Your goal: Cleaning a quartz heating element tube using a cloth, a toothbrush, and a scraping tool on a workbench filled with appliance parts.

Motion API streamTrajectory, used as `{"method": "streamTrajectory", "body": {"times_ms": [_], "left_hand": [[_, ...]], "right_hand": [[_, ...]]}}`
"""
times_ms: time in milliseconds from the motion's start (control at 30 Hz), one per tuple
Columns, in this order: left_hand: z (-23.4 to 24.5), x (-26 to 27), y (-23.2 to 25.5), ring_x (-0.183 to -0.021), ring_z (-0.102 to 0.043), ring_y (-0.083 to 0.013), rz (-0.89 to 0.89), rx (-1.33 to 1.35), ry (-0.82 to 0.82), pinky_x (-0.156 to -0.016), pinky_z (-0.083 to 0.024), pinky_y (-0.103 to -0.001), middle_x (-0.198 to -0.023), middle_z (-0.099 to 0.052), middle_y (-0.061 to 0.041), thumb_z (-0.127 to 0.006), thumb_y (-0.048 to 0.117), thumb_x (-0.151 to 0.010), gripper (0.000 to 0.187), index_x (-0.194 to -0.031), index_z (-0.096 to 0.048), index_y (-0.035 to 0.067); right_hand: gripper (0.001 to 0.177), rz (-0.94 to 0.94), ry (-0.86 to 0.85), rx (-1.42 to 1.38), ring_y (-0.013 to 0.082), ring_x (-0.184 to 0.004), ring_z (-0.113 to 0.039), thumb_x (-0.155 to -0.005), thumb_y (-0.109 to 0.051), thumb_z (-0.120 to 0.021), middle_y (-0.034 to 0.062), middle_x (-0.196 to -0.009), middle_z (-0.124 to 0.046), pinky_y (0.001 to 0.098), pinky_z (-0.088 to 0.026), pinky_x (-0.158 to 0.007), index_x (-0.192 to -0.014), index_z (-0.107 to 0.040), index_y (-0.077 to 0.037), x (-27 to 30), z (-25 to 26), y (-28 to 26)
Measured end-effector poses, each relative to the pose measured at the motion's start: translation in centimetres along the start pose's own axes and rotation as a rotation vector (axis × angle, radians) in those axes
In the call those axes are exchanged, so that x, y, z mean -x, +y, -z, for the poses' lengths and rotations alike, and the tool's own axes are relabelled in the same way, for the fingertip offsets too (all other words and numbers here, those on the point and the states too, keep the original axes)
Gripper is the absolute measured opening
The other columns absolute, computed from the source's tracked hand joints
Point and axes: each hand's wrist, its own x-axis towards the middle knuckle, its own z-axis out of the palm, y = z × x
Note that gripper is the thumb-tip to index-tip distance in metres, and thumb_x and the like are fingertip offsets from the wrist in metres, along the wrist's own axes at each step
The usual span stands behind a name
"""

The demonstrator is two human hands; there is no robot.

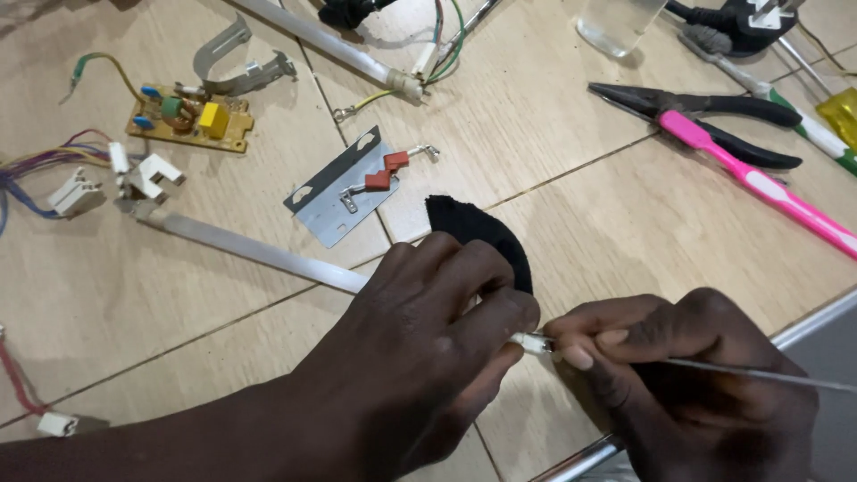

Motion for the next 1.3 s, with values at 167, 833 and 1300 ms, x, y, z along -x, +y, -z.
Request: {"method": "streamTrajectory", "body": {"times_ms": [167, 833, 1300], "left_hand": [[0.0, -0.1, -0.1, -0.088, -0.047, -0.0326, 0.001, -0.002, -0.014, -0.070, -0.034, -0.046, -0.105, -0.052, -0.011, -0.068, 0.012, -0.091, 0.017, -0.106, -0.060, 0.009], [0.1, -0.2, 0.0, -0.089, -0.050, -0.0319, 0.059, 0.005, -0.018, -0.070, -0.035, -0.047, -0.105, -0.055, -0.007, -0.063, 0.015, -0.088, 0.013, -0.100, -0.061, 0.014], [0.2, -0.2, 0.1, -0.088, -0.050, -0.0303, 0.062, 0.028, -0.010, -0.070, -0.036, -0.046, -0.104, -0.057, -0.006, -0.065, 0.017, -0.090, 0.013, -0.102, -0.064, 0.012]], "right_hand": [[0.022, 0.000, -0.007, 0.020, 0.0109, -0.063, -0.077, -0.082, 0.003, -0.073, 0.0155, -0.086, -0.082, 0.0162, -0.051, -0.050, -0.084, -0.055, -0.009, 0.1, 0.5, 0.6], [0.023, -0.150, 0.117, -0.117, 0.0166, -0.060, -0.077, -0.080, 0.006, -0.072, 0.0219, -0.080, -0.081, 0.0181, -0.054, -0.047, -0.079, -0.053, -0.007, 0.6, -1.0, -0.6], [0.024, -0.085, 0.178, -0.085, 0.0174, -0.039, -0.060, -0.084, 0.010, -0.067, 0.0275, -0.084, -0.076, 0.0215, -0.044, -0.038, -0.084, -0.047, -0.002, 0.9, -1.8, -1.1]]}}
